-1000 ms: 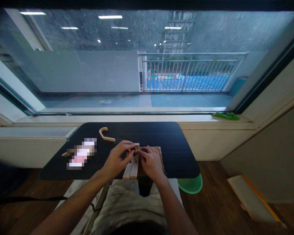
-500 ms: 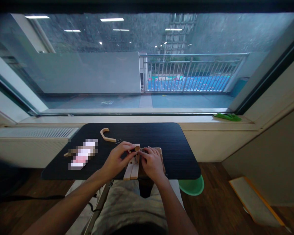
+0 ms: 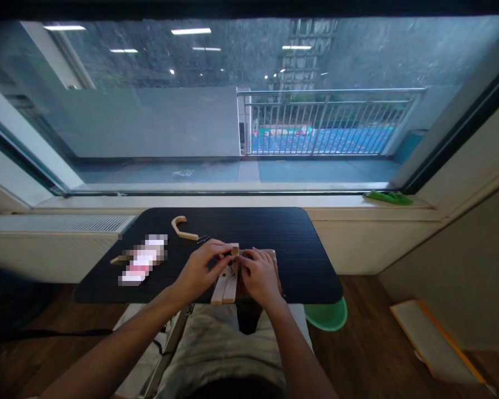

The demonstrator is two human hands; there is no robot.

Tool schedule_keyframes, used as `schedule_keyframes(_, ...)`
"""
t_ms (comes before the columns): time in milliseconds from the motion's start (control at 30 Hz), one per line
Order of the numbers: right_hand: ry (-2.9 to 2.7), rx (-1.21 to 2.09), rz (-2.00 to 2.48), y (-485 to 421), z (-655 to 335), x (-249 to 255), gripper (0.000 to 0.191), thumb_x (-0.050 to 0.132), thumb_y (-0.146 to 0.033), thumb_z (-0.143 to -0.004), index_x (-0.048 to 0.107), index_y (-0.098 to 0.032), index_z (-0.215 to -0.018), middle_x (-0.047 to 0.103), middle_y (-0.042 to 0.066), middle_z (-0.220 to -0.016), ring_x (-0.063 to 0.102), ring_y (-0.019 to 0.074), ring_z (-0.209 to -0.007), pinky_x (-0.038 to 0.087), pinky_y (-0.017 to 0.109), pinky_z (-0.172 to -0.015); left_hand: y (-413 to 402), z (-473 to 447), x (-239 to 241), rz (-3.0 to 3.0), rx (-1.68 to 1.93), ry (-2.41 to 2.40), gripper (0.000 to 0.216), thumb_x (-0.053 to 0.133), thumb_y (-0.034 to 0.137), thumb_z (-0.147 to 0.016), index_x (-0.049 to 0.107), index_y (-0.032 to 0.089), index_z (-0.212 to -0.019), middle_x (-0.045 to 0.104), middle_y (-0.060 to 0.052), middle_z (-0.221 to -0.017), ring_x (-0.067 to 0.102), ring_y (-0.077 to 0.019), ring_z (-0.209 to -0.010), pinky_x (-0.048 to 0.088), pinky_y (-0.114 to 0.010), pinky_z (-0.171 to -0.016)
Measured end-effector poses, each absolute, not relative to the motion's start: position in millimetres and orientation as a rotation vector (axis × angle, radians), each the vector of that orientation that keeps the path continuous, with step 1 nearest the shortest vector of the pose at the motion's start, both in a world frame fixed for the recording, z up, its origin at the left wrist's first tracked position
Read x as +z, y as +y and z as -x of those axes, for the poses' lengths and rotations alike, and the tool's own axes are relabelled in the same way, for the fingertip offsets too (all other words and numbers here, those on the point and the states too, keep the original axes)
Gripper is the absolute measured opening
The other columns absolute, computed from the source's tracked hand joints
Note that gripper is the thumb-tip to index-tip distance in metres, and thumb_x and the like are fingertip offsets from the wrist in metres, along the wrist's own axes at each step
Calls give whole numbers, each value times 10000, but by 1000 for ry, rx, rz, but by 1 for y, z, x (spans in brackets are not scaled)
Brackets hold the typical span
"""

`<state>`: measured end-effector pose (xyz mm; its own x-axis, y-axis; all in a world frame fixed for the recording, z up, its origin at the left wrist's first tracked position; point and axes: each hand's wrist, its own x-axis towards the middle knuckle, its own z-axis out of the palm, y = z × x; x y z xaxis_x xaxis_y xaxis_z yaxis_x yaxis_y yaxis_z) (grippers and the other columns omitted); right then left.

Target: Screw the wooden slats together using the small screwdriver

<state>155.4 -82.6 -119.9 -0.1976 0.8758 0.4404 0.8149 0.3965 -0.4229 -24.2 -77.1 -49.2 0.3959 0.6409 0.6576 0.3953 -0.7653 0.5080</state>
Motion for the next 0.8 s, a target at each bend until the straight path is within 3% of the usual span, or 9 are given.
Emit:
schedule_keyframes(433,-2035,112,1422,-82,-157,-120,332,572,-141,-881,744,-319,-1102,704,36,-1180,597,263,-1165,429,450,-1018,-78,27,-46,-2510,1295,896,160,621,240,-928,662,184,-1072,718,-86,-1001,705,-187,-923,591,-316,-815)
schedule_keyframes(800,-2042,116,1418,-83,-158,-121,344,565,-138,-890,740,-319,-1124,699,48,-1189,587,263,-1175,415,451,-1025,-75,24,-48,-2512,1256,1055,141,648,208,-892,638,171,-1028,731,-55,-875,715,-187,-794,579,-293,-723)
